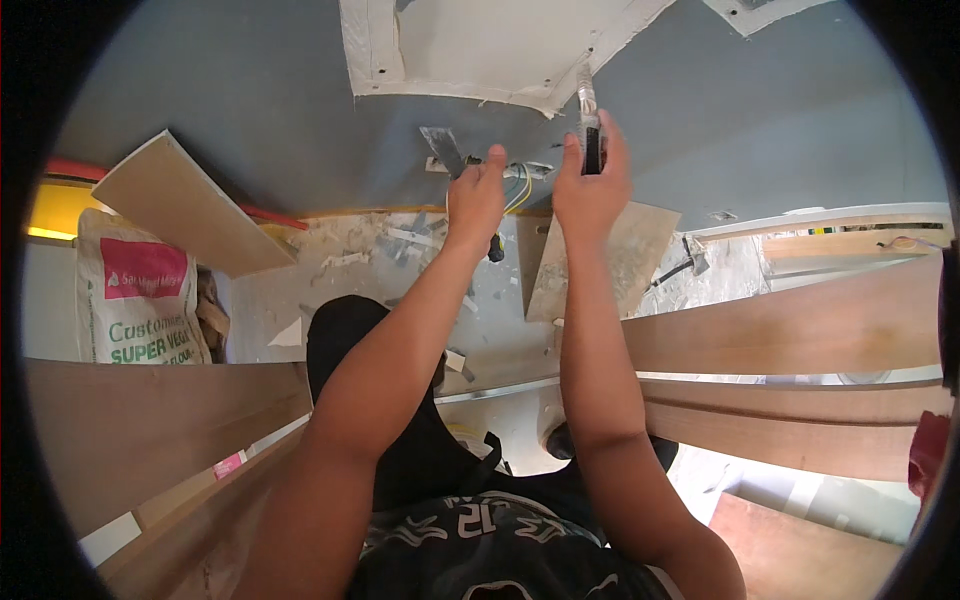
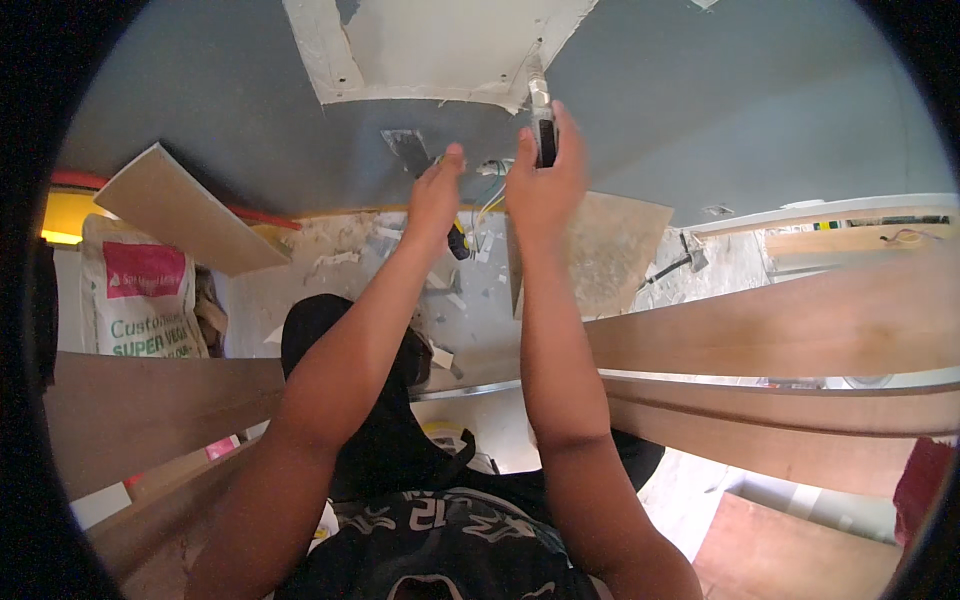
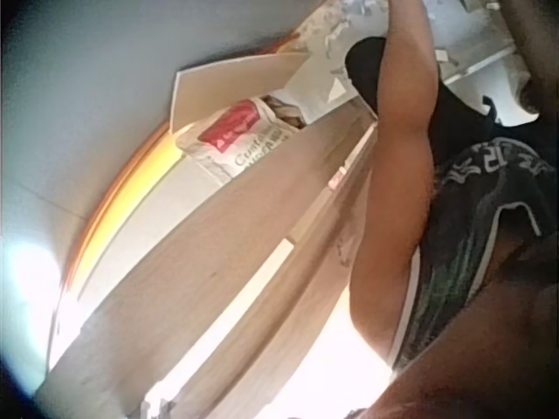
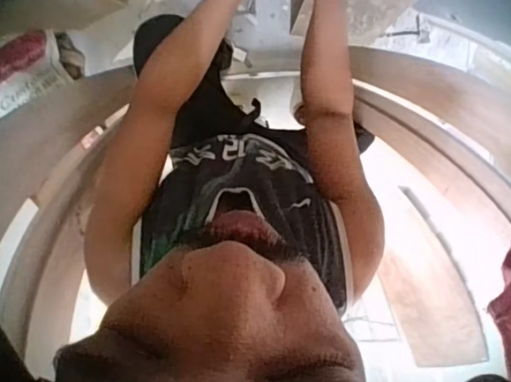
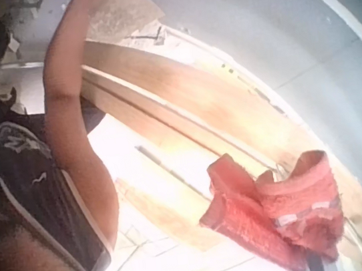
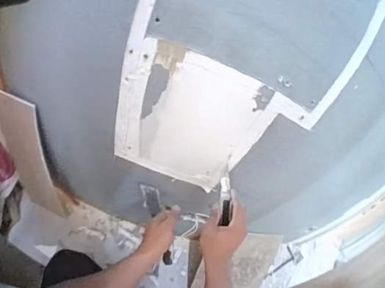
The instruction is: Cutting and scraping around a drywall patch area using a utility knife and putty knife.
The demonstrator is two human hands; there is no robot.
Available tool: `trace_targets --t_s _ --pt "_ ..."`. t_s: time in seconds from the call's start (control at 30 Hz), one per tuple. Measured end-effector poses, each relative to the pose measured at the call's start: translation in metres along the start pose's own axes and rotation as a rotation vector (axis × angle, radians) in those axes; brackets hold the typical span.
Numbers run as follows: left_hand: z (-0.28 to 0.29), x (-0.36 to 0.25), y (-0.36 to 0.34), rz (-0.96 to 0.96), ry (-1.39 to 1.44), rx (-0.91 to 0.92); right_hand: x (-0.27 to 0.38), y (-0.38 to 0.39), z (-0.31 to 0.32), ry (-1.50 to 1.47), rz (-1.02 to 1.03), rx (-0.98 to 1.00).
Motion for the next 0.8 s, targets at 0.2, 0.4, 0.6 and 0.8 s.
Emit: trace_targets --t_s 0.2,0.4,0.6,0.8 --pt "0.002 0.0 0.005 0.026 0.025 -0.059 -0.01 0.001 0.002 -0.038 -0.081 0.171" --pt "-0.001 0.009 -0.002 0.076 0.004 -0.044 0.01 -0.001 0.006 0.048 0.132 0.311" --pt "0.0 0.008 -0.002 0.082 -0.035 -0.052 0.017 -0.011 -0.006 0.233 0.208 0.448" --pt "0.0 0.004 -0.001 0.043 -0.002 -0.045 0.011 -0.013 -0.017 0.302 0.2 0.476"
Point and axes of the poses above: each hand's wrist, its own y-axis away from the middle knuckle, its own z-axis out of the back of the hand, x = y × z, the point moved 10 cm from there along -y, towards the middle knuckle, and after that the axes turned 3 degrees about y, right-handed, at the moved point
